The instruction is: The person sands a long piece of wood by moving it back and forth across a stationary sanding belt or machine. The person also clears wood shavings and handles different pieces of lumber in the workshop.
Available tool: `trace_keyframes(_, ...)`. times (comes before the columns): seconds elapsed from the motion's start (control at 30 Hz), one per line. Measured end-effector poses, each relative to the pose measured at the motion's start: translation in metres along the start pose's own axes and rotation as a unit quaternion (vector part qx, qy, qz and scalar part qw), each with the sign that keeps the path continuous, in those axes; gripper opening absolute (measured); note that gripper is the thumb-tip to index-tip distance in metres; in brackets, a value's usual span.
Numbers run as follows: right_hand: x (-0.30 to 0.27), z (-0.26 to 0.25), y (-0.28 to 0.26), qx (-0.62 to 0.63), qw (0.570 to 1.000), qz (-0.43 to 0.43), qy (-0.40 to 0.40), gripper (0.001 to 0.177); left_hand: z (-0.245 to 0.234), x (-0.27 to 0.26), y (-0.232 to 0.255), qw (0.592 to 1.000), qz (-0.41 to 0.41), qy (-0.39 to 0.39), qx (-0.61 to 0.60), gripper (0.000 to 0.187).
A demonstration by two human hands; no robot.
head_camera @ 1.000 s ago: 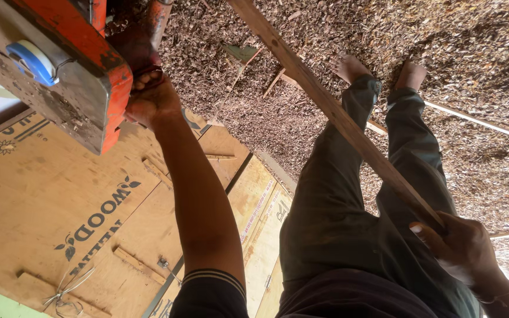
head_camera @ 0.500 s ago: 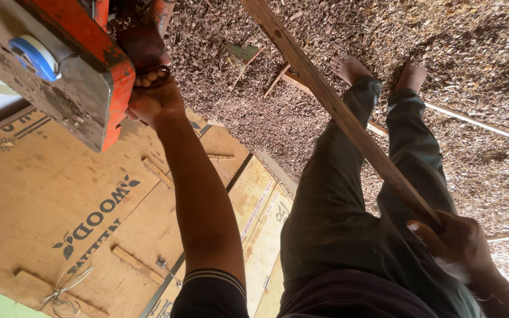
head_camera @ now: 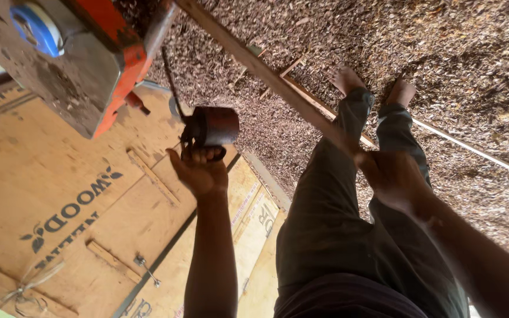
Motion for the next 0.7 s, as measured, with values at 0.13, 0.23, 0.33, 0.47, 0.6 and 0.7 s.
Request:
trace_keyframes(0.13,0.068,-0.025,-0.031,0.067,0.995,-0.065,0.031,0.032,0.003,-0.028,0.058,0.995,0.069,0.064,0.012,0.057)
trace_keyframes(0.23,0.106,-0.021,-0.041,-0.030,0.990,-0.105,0.085,0.030,0.006,-0.032,0.111,0.990,0.140,0.034,-0.002,0.050)
trace_keyframes(0.33,0.122,0.017,-0.059,-0.066,0.988,-0.135,0.031,0.032,0.008,-0.014,0.160,0.974,0.220,0.045,-0.043,0.053)
trace_keyframes(0.47,0.117,0.043,-0.080,0.084,0.993,-0.084,-0.008,0.037,0.012,0.034,0.194,0.953,0.275,0.123,-0.030,0.053)
trace_keyframes(0.6,0.142,0.040,-0.084,0.100,0.992,-0.068,0.040,0.039,0.009,0.088,0.207,0.953,0.288,0.079,-0.044,0.054)
trace_keyframes(0.7,0.153,0.043,-0.084,0.063,0.987,-0.109,0.095,0.045,-0.006,0.108,0.213,0.951,0.307,0.022,0.014,0.058)
Point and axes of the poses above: each hand's wrist, its own x-axis towards the middle knuckle, its own z-axis out of the palm, y = z × x, the point moved 3 cm from there along x, towards the middle knuckle, and after that the axes turned 1 degree about x, right-handed, at the moved point
